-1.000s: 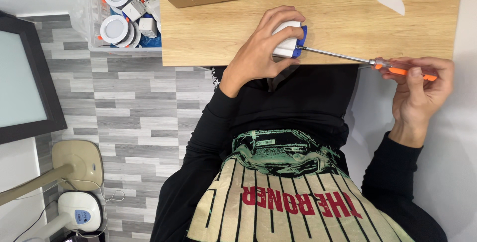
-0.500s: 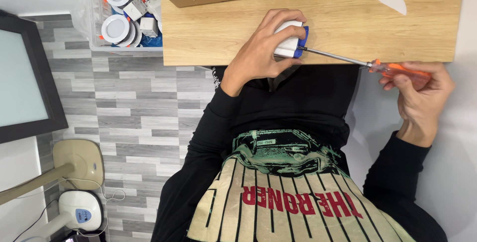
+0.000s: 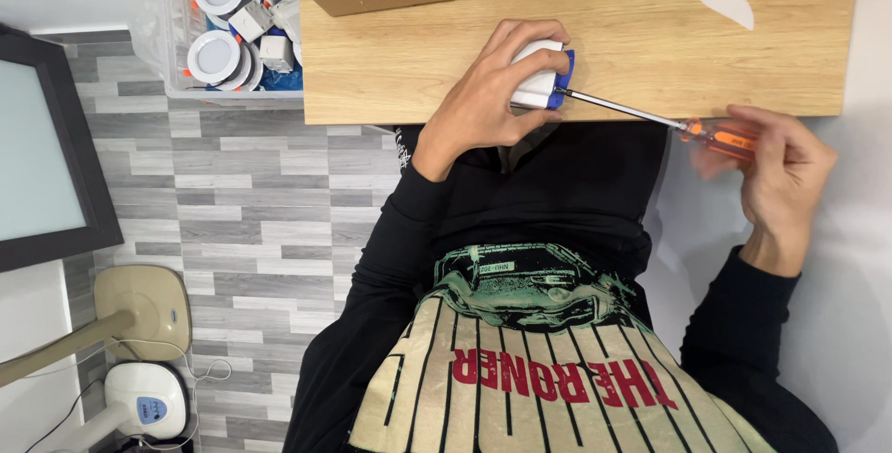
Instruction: The person assembles a small white and blue electrical component on a wooden table. They use a screwdriver to tighten screws into the component, then separate the blue and white parts to reveal internal wiring.
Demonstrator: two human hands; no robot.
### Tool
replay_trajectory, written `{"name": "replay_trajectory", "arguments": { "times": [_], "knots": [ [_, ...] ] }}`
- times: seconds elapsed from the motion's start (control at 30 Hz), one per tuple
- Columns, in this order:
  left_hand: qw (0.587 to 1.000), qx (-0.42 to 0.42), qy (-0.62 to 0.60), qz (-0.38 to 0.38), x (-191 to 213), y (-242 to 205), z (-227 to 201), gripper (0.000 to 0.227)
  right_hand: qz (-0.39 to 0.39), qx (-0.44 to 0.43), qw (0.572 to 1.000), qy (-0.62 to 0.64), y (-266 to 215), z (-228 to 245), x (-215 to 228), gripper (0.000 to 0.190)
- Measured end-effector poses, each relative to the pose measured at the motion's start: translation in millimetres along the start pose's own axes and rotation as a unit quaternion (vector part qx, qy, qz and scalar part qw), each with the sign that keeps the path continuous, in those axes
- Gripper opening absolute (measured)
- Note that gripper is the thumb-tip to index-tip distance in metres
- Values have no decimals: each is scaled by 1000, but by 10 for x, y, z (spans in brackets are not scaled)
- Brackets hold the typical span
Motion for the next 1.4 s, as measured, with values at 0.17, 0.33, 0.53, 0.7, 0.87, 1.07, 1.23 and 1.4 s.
{"name": "replay_trajectory", "arguments": {
  "times": [0.17,0.33,0.53,0.7,0.87,1.07,1.23,1.4],
  "knots": [
    [1000,4,2,3,-2,0,-6,44,-48,-12,999,2,29,-100,84,16],
    [1000,4,-1,3,2,2,-12,44,-34,53,998,16,30,-155,190,17],
    [1000,10,0,6,-7,0,-6,46,-27,98,995,22,11,-41,126,32],
    [1000,12,-2,3,-3,0,-4,45,-20,130,991,-27,-2,223,-161,48],
    [1000,15,2,6,-22,-2,7,46,-78,36,996,17,30,-165,88,19],
    [1000,10,5,5,-8,11,-21,48,-55,105,993,8,25,-145,164,28],
    [1000,15,9,9,-19,4,-19,46,-24,89,995,-25,-44,175,-54,32],
    [999,12,36,24,-83,-58,51,67,-75,-3,995,-66,-16,65,-46,36]
  ]
}}
Point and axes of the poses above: each hand's wrist, its own y-axis towards the middle knuckle, its own x-axis out of the back of the hand, z = x × y, the point moved 6 cm from there along y, towards the middle knuckle, and after that the axes turned 12 degrees about -x, right-handed, at the moved point
